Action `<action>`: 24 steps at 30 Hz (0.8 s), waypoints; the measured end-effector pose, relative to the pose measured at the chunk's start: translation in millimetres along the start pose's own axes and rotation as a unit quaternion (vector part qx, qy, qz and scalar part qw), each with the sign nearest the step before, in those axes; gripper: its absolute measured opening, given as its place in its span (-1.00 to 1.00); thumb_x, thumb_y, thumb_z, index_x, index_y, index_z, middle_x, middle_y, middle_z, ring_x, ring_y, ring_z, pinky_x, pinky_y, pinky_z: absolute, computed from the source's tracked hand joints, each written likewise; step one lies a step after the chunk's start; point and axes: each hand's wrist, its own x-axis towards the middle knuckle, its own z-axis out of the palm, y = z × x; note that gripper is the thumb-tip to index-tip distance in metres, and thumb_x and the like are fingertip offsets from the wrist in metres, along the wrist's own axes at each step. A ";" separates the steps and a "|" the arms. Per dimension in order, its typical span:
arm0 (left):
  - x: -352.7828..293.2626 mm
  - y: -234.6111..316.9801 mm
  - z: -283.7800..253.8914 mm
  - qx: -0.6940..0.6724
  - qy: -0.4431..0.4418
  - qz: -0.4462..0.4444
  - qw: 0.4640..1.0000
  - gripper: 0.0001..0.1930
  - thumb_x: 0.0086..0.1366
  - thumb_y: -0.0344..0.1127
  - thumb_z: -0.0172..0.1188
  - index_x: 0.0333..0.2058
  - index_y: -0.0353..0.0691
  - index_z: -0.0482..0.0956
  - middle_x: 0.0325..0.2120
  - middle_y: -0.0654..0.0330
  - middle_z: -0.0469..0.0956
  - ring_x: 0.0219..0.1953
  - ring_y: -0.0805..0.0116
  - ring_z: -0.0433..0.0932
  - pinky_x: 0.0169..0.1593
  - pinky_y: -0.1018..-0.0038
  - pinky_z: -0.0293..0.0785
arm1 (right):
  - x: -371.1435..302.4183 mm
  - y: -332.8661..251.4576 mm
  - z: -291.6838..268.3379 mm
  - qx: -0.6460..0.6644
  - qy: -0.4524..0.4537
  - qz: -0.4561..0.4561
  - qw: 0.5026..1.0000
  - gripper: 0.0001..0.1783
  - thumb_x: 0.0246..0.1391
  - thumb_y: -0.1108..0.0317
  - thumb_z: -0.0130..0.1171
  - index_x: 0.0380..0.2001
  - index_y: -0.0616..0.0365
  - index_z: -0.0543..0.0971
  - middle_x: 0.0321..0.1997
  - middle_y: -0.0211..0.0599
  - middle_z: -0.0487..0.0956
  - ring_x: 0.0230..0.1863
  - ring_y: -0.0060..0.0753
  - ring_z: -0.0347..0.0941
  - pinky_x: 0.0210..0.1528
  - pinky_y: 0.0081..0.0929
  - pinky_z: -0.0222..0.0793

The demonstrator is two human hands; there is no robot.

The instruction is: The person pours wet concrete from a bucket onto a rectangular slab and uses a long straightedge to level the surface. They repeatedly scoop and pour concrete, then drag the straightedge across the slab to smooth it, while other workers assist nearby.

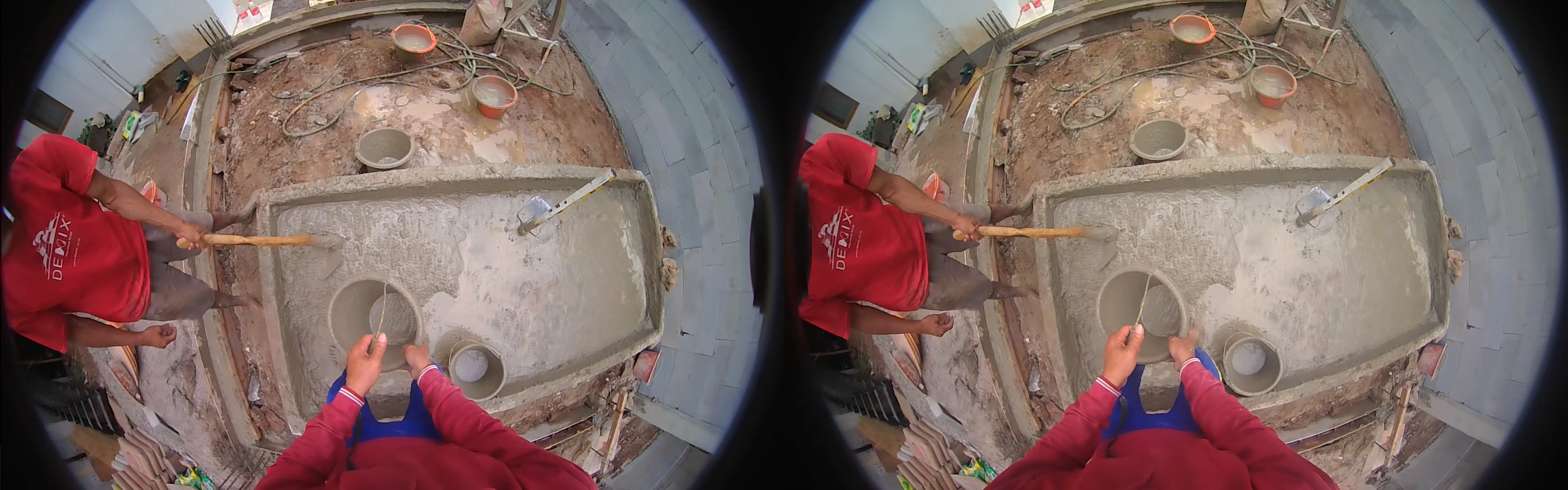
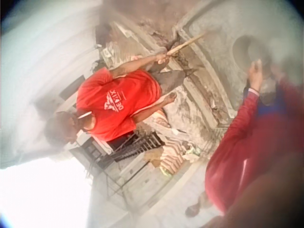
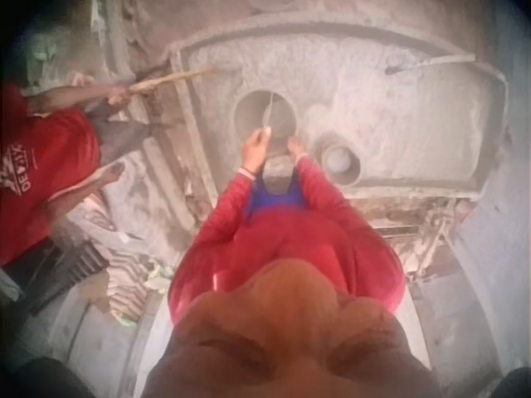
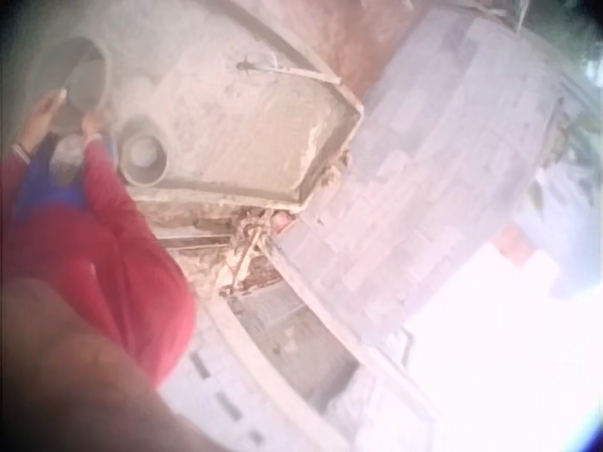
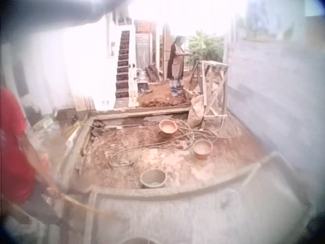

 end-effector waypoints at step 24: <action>379.9 -187.4 419.6 -0.148 -0.114 -0.020 0.982 -0.60 0.42 -0.03 0.03 -0.41 -0.30 0.41 -0.60 0.04 0.42 -0.53 0.14 0.38 -0.37 0.24 0.34 | 420.6 -198.0 -216.3 -0.266 0.478 -0.313 0.776 -0.08 -0.10 0.54 0.04 0.40 0.26 0.01 -0.05 0.35 0.53 -0.12 0.16 0.54 0.01 -0.19 0.37</action>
